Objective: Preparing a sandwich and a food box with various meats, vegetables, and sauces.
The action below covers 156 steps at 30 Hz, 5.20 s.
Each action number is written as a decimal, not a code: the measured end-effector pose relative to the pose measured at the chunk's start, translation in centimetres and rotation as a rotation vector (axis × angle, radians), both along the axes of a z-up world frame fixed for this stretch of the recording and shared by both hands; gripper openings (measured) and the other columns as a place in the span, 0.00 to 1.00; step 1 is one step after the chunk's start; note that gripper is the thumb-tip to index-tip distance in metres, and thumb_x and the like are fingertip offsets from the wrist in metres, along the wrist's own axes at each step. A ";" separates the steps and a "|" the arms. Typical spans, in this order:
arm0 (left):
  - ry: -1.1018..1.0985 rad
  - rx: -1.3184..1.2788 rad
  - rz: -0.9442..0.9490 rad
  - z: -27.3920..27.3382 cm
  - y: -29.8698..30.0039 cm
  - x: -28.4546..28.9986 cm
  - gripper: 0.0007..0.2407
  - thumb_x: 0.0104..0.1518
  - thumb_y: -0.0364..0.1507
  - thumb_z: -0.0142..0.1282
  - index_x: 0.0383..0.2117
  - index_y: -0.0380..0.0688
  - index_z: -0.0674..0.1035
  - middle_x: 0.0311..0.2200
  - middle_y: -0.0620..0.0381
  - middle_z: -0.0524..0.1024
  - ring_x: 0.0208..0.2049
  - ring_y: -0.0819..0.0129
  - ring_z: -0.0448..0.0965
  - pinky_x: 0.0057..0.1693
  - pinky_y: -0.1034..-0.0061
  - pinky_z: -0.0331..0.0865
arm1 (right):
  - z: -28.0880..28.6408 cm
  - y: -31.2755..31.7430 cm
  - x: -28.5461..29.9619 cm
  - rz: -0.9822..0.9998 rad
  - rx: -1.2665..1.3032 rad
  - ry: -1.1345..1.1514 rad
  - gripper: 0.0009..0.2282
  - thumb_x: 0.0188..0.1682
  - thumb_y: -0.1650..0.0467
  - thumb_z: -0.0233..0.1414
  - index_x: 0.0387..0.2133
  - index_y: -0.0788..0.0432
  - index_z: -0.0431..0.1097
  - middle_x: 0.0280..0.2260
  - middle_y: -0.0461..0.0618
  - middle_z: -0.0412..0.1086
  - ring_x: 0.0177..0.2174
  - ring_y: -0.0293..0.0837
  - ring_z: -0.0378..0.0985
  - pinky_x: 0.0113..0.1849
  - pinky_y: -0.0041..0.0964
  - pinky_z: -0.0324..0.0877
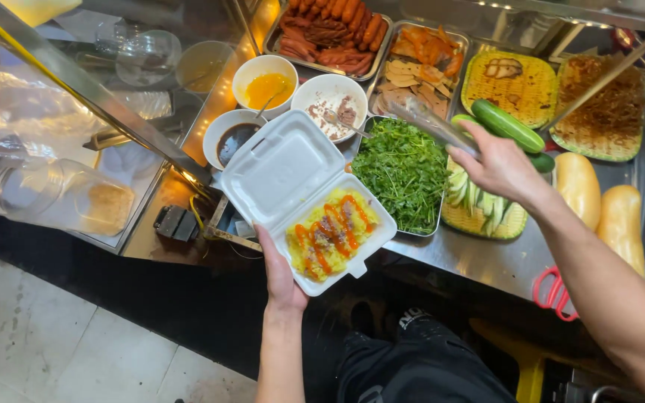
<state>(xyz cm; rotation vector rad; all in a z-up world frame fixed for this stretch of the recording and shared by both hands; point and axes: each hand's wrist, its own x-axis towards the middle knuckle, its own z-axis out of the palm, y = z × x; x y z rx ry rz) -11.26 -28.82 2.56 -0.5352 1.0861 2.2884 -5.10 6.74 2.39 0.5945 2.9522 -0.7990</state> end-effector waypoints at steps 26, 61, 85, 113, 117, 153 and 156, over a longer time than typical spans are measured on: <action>0.060 -0.013 0.219 0.5 2.8 -3.6 0.35 0.58 0.54 0.30 0.70 0.48 0.60 0.67 0.47 0.67 0.61 0.54 0.71 0.59 0.65 0.69 | -5.9 10.6 -25.9 0.416 0.900 -0.075 0.18 0.58 0.57 0.48 0.61 0.36 0.69 0.21 0.44 0.75 0.12 0.35 0.66 0.16 0.26 0.63; 0.187 0.145 -0.316 -3.3 8.7 -18.4 0.36 0.59 0.54 0.31 0.70 0.43 0.59 0.67 0.47 0.64 0.61 0.56 0.70 0.60 0.71 0.69 | 16.2 -3.9 -8.1 0.566 0.930 -0.022 0.20 0.48 0.62 0.53 0.56 0.30 0.71 0.26 0.28 0.76 0.14 0.33 0.77 0.10 0.30 0.61; 0.178 0.103 -0.199 -3.5 7.7 -18.7 0.35 0.59 0.54 0.30 0.70 0.45 0.57 0.67 0.46 0.64 0.61 0.56 0.71 0.60 0.69 0.71 | -3.9 9.7 -10.0 -0.034 0.440 -0.208 0.14 0.59 0.60 0.52 0.58 0.39 0.74 0.18 0.45 0.80 0.08 0.34 0.47 0.13 0.27 0.47; -0.108 0.312 -0.940 -6.4 19.4 1.8 0.37 0.59 0.56 0.32 0.69 0.43 0.62 0.66 0.46 0.66 0.59 0.52 0.72 0.60 0.66 0.69 | -9.4 3.8 33.2 -1.169 0.058 0.313 0.13 0.58 0.70 0.60 0.52 0.66 0.75 0.31 0.51 0.73 0.20 0.41 0.70 0.23 0.35 0.65; -0.190 0.098 -0.963 -10.0 23.0 8.9 0.38 0.57 0.60 0.33 0.64 0.42 0.68 0.60 0.43 0.72 0.54 0.49 0.77 0.56 0.60 0.75 | -17.4 9.6 39.1 -1.130 0.562 0.111 0.18 0.50 0.61 0.65 0.49 0.57 0.80 0.36 0.57 0.73 0.34 0.61 0.76 0.36 0.54 0.70; 0.124 0.099 -0.856 -8.2 26.0 14.7 0.39 0.56 0.56 0.30 0.71 0.43 0.54 0.68 0.40 0.60 0.64 0.49 0.67 0.63 0.64 0.66 | 16.0 1.6 27.5 0.219 1.093 -0.666 0.33 0.32 0.41 0.49 0.53 0.32 0.64 0.36 0.31 0.74 0.33 0.33 0.84 0.38 0.29 0.78; 0.069 0.051 -0.868 -7.6 25.6 14.9 0.40 0.55 0.56 0.31 0.68 0.37 0.60 0.65 0.39 0.65 0.60 0.51 0.71 0.60 0.67 0.68 | 16.8 0.1 24.4 0.322 1.160 -0.704 0.23 0.35 0.49 0.51 0.44 0.38 0.64 0.33 0.35 0.73 0.33 0.36 0.83 0.37 0.30 0.78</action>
